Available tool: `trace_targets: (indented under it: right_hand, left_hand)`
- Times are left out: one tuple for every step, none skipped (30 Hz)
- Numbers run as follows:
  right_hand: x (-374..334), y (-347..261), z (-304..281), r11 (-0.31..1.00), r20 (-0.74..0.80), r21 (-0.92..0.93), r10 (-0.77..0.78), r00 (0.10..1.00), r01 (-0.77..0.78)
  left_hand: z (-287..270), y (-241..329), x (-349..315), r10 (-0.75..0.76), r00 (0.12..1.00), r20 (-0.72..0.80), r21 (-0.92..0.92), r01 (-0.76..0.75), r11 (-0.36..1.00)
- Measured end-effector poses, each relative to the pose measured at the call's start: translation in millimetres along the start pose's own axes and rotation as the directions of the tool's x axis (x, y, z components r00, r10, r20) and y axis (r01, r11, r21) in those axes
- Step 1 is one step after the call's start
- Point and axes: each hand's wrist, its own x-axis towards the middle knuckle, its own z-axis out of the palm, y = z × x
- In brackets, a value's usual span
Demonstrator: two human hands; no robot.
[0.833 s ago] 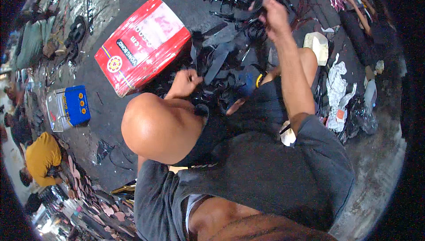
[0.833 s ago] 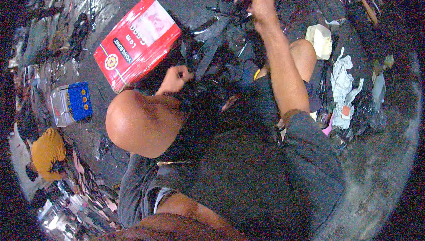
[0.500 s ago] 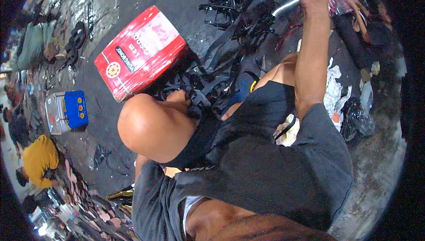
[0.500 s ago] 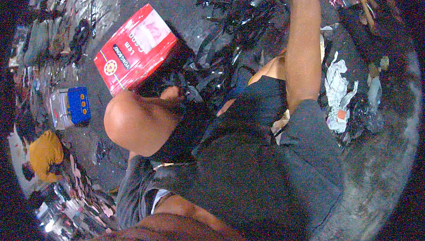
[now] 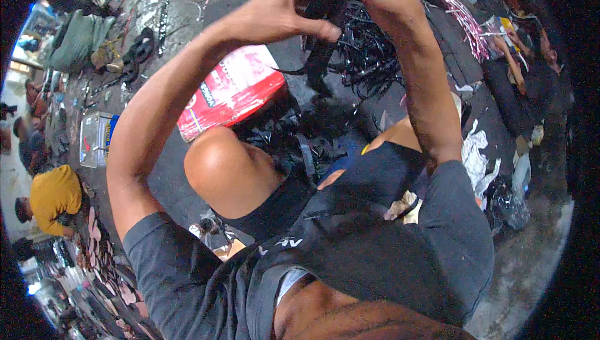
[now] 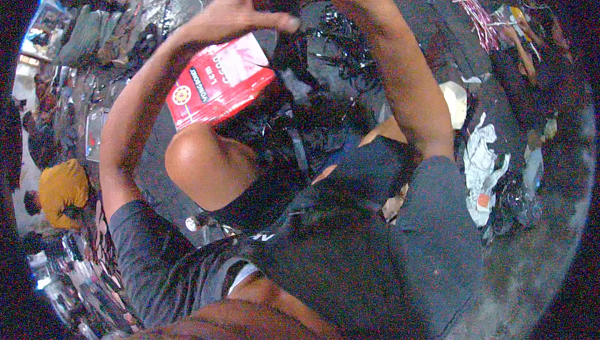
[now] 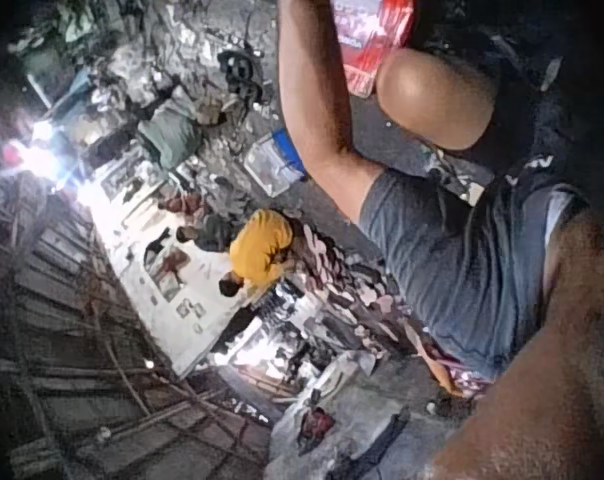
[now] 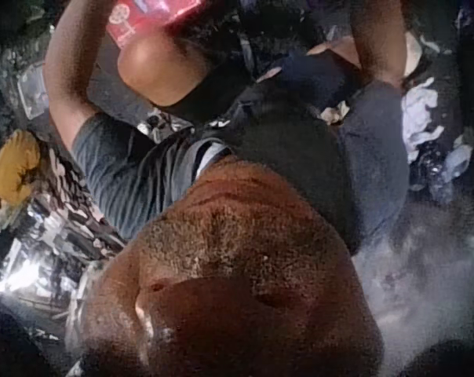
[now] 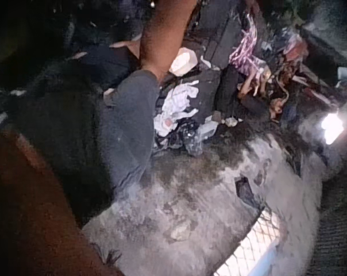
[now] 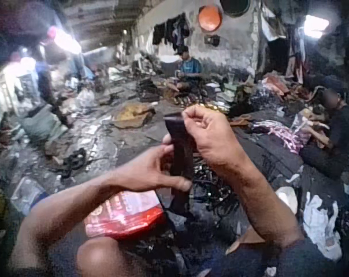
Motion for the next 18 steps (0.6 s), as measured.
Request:
trace_targets:
  right_hand:
    - [3.5, -0.1, 4.2, 0.996, -0.055, 0.068, -0.051, 0.997, 0.055]
    - [3.7, -0.6, 2.8, 0.988, -0.129, 0.110, -0.091, 0.987, 0.105]
    - [9.0, 1.6, -7.1, 0.963, -0.239, 0.189, -0.145, 0.960, 0.193]
    - [17.5, 5.4, -26.1, 0.922, -0.352, 0.262, -0.183, 0.918, 0.284]
    - [25.4, 9.8, -54.4, 0.931, -0.402, 0.228, -0.177, 0.898, 0.285]
    - [25.5, -0.8, -95.3, 0.953, -0.469, 0.111, -0.199, 0.860, 0.281]
    - [25.3, -0.8, -109.5, 0.959, -0.465, 0.152, -0.144, 0.874, 0.239]
    - [20.3, 3.9, -122.3, 0.964, -0.462, 0.185, -0.087, 0.883, 0.192]
    - [18.3, 11.9, -135.3, 0.962, -0.456, 0.227, -0.033, 0.889, 0.152]
    - [27.6, 50.6, -142.6, 0.966, -0.399, 0.236, -0.006, 0.917, 0.109]
    - [14.5, 59.8, -125.8, 0.995, -0.309, -0.027, 0.084, 0.947, -0.097]
    - [-4.1, 66.0, -110.2, 0.977, -0.277, -0.099, 0.156, 0.948, -0.190]
    - [-15.0, 67.1, -99.9, 0.921, -0.202, -0.297, 0.199, 0.959, -0.254]
    - [-28.7, 67.7, -80.8, 0.900, -0.132, -0.340, 0.243, 0.961, -0.274]
    - [-35.1, 72.2, -67.3, 0.853, -0.070, -0.483, 0.186, 0.980, -0.196]
    - [-37.7, 77.9, -57.3, 0.786, 0.005, -0.610, 0.131, 0.991, -0.101]
    - [-37.2, 85.8, -45.7, 0.803, 0.063, -0.595, 0.088, 0.994, -0.034]
    - [-35.8, 91.9, -32.8, 0.818, 0.121, -0.574, 0.042, 0.992, 0.035]
  left_hand:
    - [6.6, -7.5, 1.6, -0.021, 0.999, -0.048, -0.006, 0.021, 1.000]
    - [16.0, -13.4, 2.1, -0.117, 0.992, -0.046, -0.044, 0.115, 0.992]
    - [28.6, -17.5, -3.5, -0.203, 0.978, -0.056, -0.046, 0.200, 0.979]
    - [37.9, -8.9, -15.1, -0.295, 0.955, -0.040, 0.036, 0.296, 0.954]
    - [46.2, -13.6, -31.9, -0.264, 0.962, 0.062, 0.141, 0.254, 0.957]
    - [69.3, -23.6, -35.3, -0.268, 0.958, 0.104, 0.179, 0.247, 0.952]
    - [87.1, -46.2, -51.5, -0.200, 0.956, 0.214, 0.129, 0.176, 0.976]
    - [95.2, -54.8, -65.3, -0.164, 0.900, 0.404, 0.248, 0.064, 0.967]
    - [93.4, -32.7, -73.7, -0.227, 0.782, 0.581, 0.311, 0.045, 0.949]
    - [90.1, -31.7, -94.7, -0.383, 0.656, 0.650, 0.435, 0.092, 0.896]
    - [85.2, -27.3, -96.0, -0.457, 0.619, 0.639, 0.495, 0.124, 0.860]
    - [80.8, -18.6, -89.9, -0.519, 0.582, 0.626, 0.551, 0.141, 0.822]
    - [77.8, -16.4, -81.7, -0.496, 0.746, 0.445, 0.504, 0.250, 0.827]
    - [72.4, -16.5, -77.8, -0.485, 0.846, 0.224, 0.430, 0.360, 0.828]
    - [65.0, -20.2, -70.6, -0.375, 0.927, 0.016, 0.345, 0.347, 0.872]
    - [54.6, -28.1, -59.0, -0.259, 0.943, -0.209, 0.271, 0.310, 0.911]
    - [41.0, -34.3, -47.9, -0.277, 0.919, -0.281, 0.064, 0.306, 0.950]
    - [30.0, -38.2, -41.1, -0.303, 0.886, -0.351, -0.141, 0.269, 0.953]
